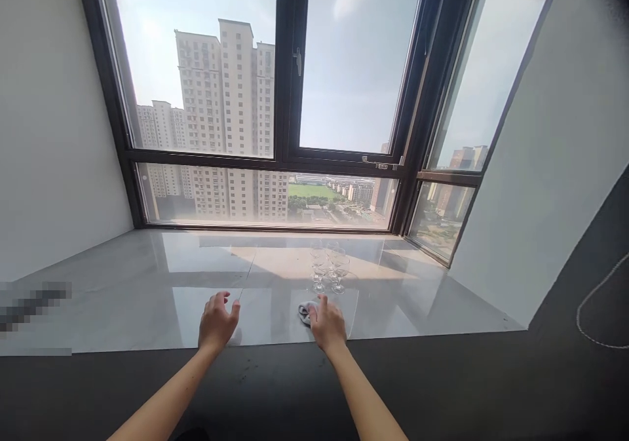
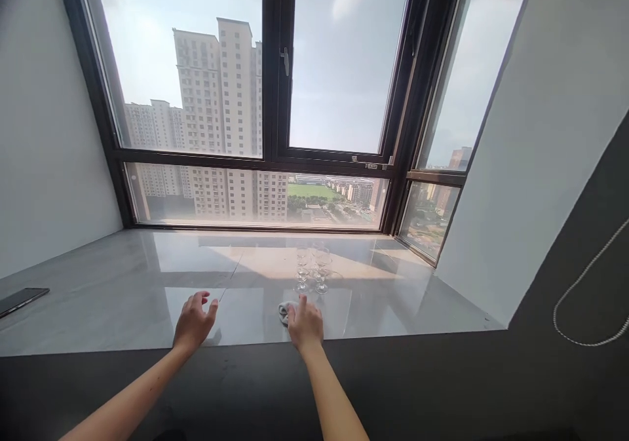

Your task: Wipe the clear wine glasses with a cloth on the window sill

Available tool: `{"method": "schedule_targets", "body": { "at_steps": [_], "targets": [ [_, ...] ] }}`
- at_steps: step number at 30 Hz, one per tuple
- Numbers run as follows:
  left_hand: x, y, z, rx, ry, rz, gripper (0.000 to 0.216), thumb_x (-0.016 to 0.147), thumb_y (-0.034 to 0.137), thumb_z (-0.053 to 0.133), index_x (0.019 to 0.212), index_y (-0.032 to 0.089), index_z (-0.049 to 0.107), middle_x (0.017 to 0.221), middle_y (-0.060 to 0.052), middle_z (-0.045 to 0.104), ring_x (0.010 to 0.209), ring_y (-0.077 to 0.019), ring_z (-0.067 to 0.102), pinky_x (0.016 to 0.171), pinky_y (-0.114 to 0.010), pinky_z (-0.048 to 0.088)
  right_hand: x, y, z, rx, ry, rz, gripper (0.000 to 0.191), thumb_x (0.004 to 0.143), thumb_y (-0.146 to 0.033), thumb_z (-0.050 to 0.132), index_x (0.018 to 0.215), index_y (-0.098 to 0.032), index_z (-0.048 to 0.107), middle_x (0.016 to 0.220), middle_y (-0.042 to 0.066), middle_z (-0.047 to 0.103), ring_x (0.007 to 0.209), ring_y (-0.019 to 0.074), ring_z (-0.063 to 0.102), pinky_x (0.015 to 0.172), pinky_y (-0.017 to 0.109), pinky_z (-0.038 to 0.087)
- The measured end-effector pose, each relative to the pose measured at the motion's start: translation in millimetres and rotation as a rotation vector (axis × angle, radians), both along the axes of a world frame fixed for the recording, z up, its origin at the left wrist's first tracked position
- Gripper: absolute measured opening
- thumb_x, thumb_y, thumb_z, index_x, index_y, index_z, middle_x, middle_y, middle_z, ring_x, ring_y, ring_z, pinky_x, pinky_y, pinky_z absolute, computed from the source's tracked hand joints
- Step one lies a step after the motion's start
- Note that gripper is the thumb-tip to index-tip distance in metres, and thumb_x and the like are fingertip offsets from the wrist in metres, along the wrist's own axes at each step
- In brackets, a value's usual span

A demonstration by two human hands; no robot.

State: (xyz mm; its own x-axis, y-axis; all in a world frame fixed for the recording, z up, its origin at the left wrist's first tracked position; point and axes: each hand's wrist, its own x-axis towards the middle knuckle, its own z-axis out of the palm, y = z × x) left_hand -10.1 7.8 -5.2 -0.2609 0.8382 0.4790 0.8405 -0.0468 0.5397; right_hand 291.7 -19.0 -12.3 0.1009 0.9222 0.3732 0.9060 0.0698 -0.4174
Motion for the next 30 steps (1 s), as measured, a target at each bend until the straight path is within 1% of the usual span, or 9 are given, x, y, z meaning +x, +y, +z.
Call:
{"method": "schedule_targets", "body": {
  "at_steps": [3, 9, 14, 19, 24, 27, 30],
  "targets": [
    [-2, 2, -2.4, 0.008, 0.035, -0.056, 0.036, 0.085, 0.046, 0.041, 0.107, 0.02, 0.051, 0.102, -0.009, 0.06, 0.099, -0.025, 0.056, 0.083, -0.036, 0.045, -1, 1, -2.5, 0.034, 0.023, -0.005, 0.04, 0.094, -0.04, 0.037, 0.127, -0.018, 0.043, 0.11, 0.011, 0.064, 0.102, 0.0233, 0.058, 0.087, 0.032, 0.035],
    [-6, 5, -3.9, -0.007, 0.061, -0.076, 0.031, 0.083, 0.045, 0.042, 0.1, 0.021, 0.052, 0.099, -0.009, 0.061, 0.097, -0.0252, 0.057, 0.082, -0.037, 0.045, 1, -4, 2.1, 0.062, 0.022, -0.019, 0.041, 0.088, -0.034, 0.048, 0.125, -0.017, 0.046, 0.104, 0.011, 0.065, 0.099, 0.0244, 0.058, 0.087, 0.033, 0.035],
    [-7, 4, -4.6, -0.048, 0.072, -0.075, 0.03, 0.083, 0.044, 0.041, 0.096, 0.021, 0.053, 0.098, -0.008, 0.062, 0.094, -0.0244, 0.058, 0.082, -0.036, 0.046, -1, -5, 3.2, 0.077, 0.029, -0.042, 0.039, 0.087, -0.032, 0.049, 0.123, -0.018, 0.05, 0.098, 0.009, 0.064, 0.095, 0.0248, 0.058, 0.084, 0.034, 0.036],
    [-7, 4, -5.6, -0.069, 0.088, -0.081, 0.031, 0.082, 0.045, 0.042, 0.095, 0.02, 0.055, 0.099, -0.009, 0.062, 0.095, -0.0251, 0.059, 0.082, -0.037, 0.046, -1, -5, 2.1, 0.078, 0.057, -0.034, 0.036, 0.088, -0.032, 0.048, 0.122, -0.02, 0.051, 0.1, 0.009, 0.064, 0.095, 0.0242, 0.058, 0.084, 0.034, 0.037],
    [-8, 2, -7.2, -0.038, 0.078, -0.098, 0.029, 0.082, 0.043, 0.044, 0.095, 0.02, 0.057, 0.099, -0.008, 0.063, 0.096, -0.0255, 0.06, 0.083, -0.038, 0.048, 0, -4, -0.7, 0.081, 0.075, -0.055, 0.033, 0.09, -0.031, 0.044, 0.12, -0.02, 0.052, 0.102, 0.01, 0.064, 0.095, 0.0236, 0.058, 0.083, 0.032, 0.038],
    [-5, 1, -6.1, 0.023, 0.083, -0.172, 0.027, 0.081, 0.04, 0.046, 0.098, 0.021, 0.057, 0.103, -0.008, 0.062, 0.1, -0.0254, 0.059, 0.086, -0.038, 0.048, -2, -3, -2.2, 0.107, 0.059, -0.083, 0.034, 0.089, -0.028, 0.044, 0.122, -0.019, 0.051, 0.108, 0.011, 0.062, 0.103, 0.0248, 0.055, 0.085, 0.033, 0.038],
    [10, 9, -1.8, 0.041, 0.044, -0.287, 0.025, 0.081, 0.038, 0.049, 0.1, 0.023, 0.057, 0.107, -0.006, 0.06, 0.099, -0.0232, 0.06, 0.085, -0.036, 0.049, -3, -2, -2.8, 0.135, 0.041, -0.109, 0.04, 0.087, -0.023, 0.045, 0.127, -0.017, 0.048, 0.117, 0.011, 0.059, 0.112, 0.0251, 0.051, 0.09, 0.034, 0.037]
  ]
}}
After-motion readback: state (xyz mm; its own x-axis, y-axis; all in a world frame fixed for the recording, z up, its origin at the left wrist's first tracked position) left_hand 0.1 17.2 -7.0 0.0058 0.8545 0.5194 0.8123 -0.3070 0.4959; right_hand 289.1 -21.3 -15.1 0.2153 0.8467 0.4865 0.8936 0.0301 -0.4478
